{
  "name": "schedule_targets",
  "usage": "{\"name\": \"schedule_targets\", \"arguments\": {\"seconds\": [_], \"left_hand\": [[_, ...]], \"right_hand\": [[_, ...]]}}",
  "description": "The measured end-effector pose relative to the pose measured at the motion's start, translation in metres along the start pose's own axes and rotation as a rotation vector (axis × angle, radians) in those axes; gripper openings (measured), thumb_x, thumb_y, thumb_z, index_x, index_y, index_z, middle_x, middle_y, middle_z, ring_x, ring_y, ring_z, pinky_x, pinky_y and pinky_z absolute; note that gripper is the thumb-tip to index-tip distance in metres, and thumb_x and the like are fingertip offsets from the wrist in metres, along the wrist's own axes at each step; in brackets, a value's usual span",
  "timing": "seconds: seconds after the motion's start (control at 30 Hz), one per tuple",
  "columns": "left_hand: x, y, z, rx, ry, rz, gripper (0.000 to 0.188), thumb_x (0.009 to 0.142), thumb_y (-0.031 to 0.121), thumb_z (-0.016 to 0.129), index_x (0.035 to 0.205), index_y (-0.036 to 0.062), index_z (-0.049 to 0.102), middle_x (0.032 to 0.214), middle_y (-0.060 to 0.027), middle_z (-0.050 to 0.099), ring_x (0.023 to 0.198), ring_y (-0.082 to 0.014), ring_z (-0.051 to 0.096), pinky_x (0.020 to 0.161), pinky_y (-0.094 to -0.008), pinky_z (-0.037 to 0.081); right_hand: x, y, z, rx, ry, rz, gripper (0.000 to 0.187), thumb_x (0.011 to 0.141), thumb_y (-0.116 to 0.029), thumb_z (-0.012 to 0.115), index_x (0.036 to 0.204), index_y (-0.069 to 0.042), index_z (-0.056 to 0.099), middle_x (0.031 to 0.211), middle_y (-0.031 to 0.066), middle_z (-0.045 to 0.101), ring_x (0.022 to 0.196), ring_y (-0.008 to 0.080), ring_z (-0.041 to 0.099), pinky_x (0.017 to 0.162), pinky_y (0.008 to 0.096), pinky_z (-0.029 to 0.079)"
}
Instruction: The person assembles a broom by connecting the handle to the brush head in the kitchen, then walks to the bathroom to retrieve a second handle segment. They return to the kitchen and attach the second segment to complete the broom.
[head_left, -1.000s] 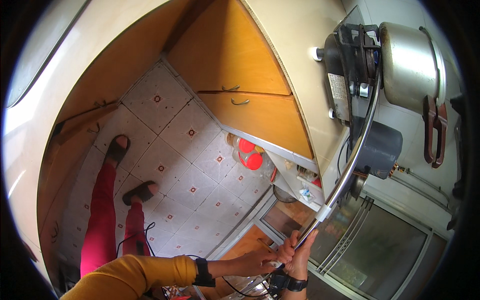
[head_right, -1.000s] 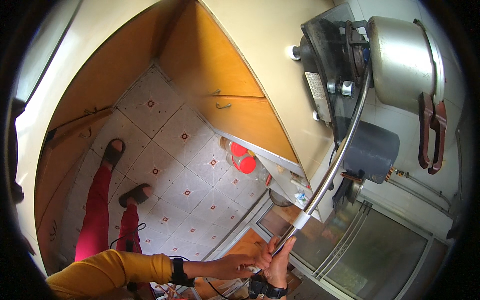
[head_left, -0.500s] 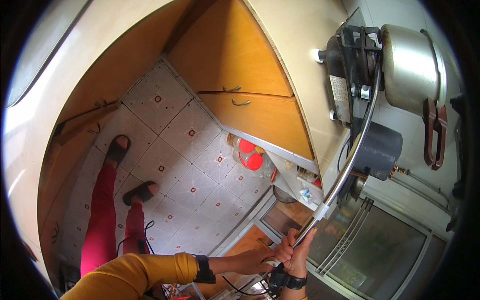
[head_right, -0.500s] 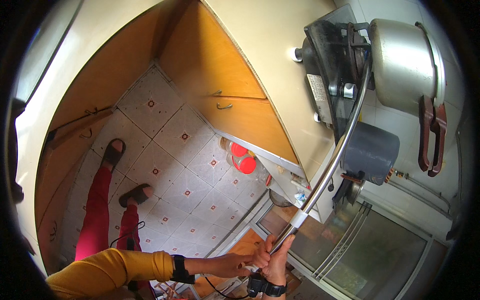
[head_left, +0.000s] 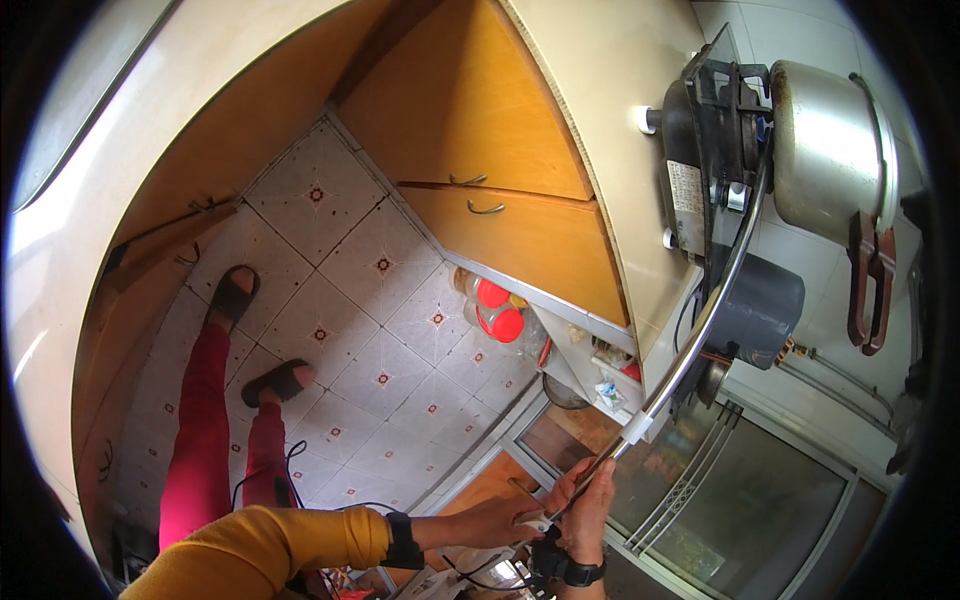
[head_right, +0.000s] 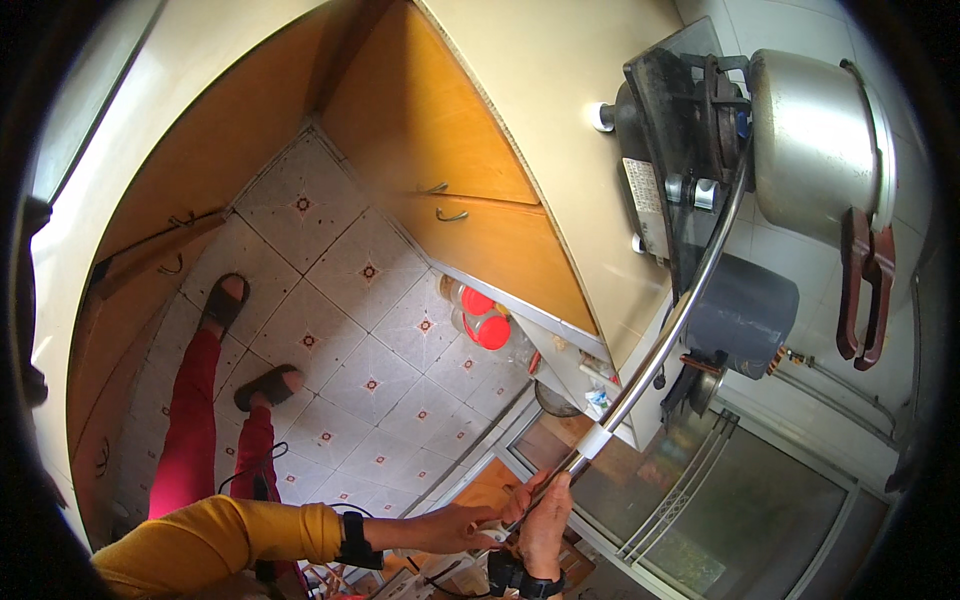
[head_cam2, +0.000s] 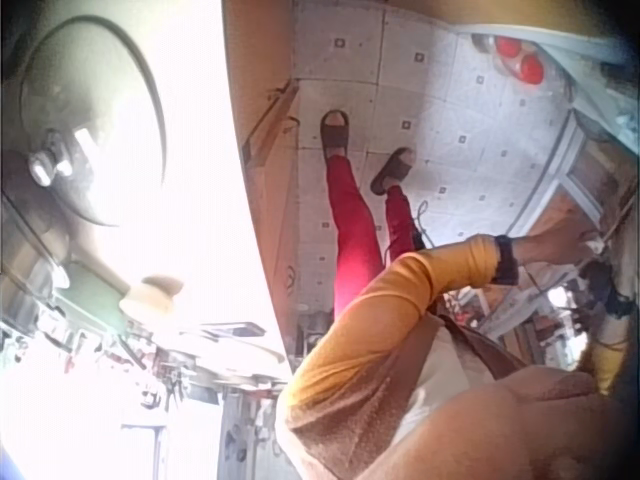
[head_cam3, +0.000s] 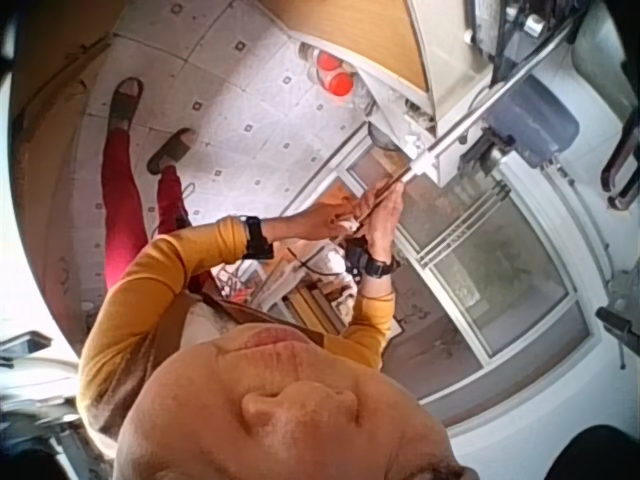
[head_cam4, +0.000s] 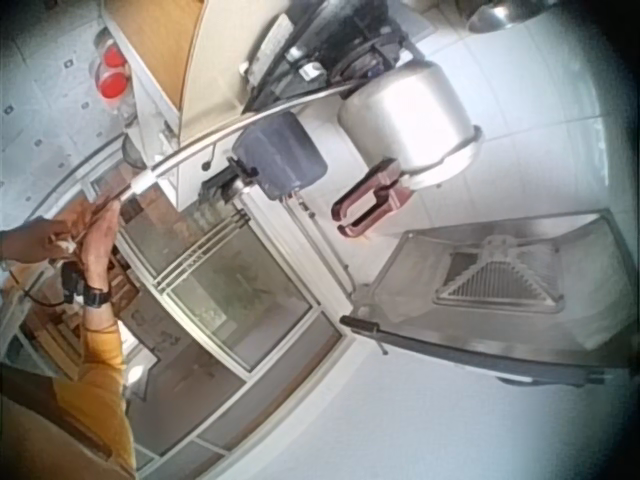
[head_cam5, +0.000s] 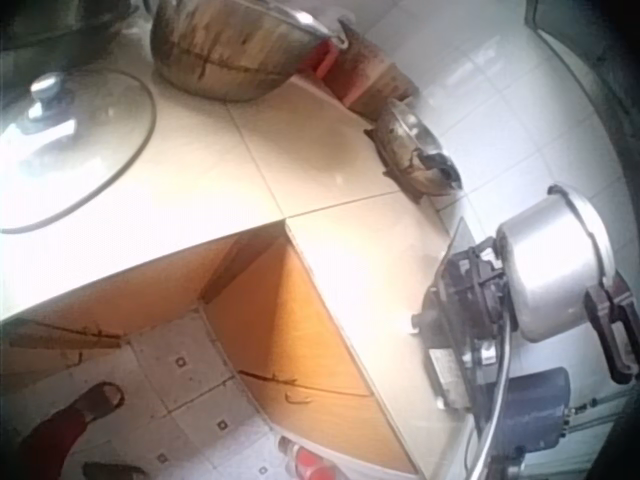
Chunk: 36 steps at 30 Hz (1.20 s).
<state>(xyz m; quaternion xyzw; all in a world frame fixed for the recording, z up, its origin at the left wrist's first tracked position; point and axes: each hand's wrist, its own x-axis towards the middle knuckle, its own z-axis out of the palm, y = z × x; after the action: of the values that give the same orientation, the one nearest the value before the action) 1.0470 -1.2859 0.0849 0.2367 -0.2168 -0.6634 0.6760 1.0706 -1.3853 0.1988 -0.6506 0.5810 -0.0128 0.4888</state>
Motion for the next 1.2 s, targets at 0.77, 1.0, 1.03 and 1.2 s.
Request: {"name": "schedule_targets", "arguments": {"seconds": [0.77, 1.0, 1.03, 1.2], "left_hand": [[0.002, -0.003, -0.011, -0.041, -0.295, 0.056, 0.055, 0.097, 0.043, 0.043, 0.137, 0.0061, 0.033, 0.100, -0.0094, 0.055, 0.088, -0.0188, 0.050, 0.077, -0.0320, 0.040], [-0.007, 0.011, -0.020, -0.127, -0.295, 0.007, 0.049, 0.095, 0.041, 0.049, 0.122, 0.0003, 0.047, 0.093, -0.0087, 0.053, 0.087, -0.0176, 0.050, 0.076, -0.0313, 0.041], [-0.007, 0.010, -0.020, -0.137, -0.285, 0.000, 0.049, 0.095, 0.042, 0.049, 0.121, 0.0007, 0.047, 0.091, -0.0078, 0.053, 0.086, -0.0168, 0.050, 0.074, -0.0310, 0.041], [-0.005, -0.004, -0.013, -0.164, -0.237, -0.035, 0.048, 0.094, 0.045, 0.051, 0.119, 0.0036, 0.051, 0.083, -0.0047, 0.054, 0.078, -0.0152, 0.051, 0.068, -0.0299, 0.041]], "right_hand": [[0.002, -0.009, -0.005, 0.175, -0.084, 0.193, 0.061, 0.089, -0.070, 0.028, 0.075, -0.012, 0.038, 0.049, -0.0014, 0.027, 0.037, 0.0102, 0.023, 0.035, 0.0262, 0.021], [0.004, -0.008, -0.005, 0.183, -0.114, 0.208, 0.062, 0.088, -0.072, 0.028, 0.073, -0.012, 0.038, 0.049, -0.0015, 0.027, 0.037, 0.0100, 0.023, 0.035, 0.0262, 0.021], [0.004, -0.007, -0.005, 0.187, -0.118, 0.209, 0.062, 0.088, -0.072, 0.028, 0.073, -0.012, 0.038, 0.049, -0.0015, 0.028, 0.037, 0.0100, 0.023, 0.035, 0.0263, 0.021], [0.006, -0.004, -0.005, 0.182, -0.172, 0.195, 0.062, 0.089, -0.071, 0.027, 0.073, -0.012, 0.038, 0.049, -0.0010, 0.029, 0.038, 0.0104, 0.025, 0.035, 0.0266, 0.023]]}}
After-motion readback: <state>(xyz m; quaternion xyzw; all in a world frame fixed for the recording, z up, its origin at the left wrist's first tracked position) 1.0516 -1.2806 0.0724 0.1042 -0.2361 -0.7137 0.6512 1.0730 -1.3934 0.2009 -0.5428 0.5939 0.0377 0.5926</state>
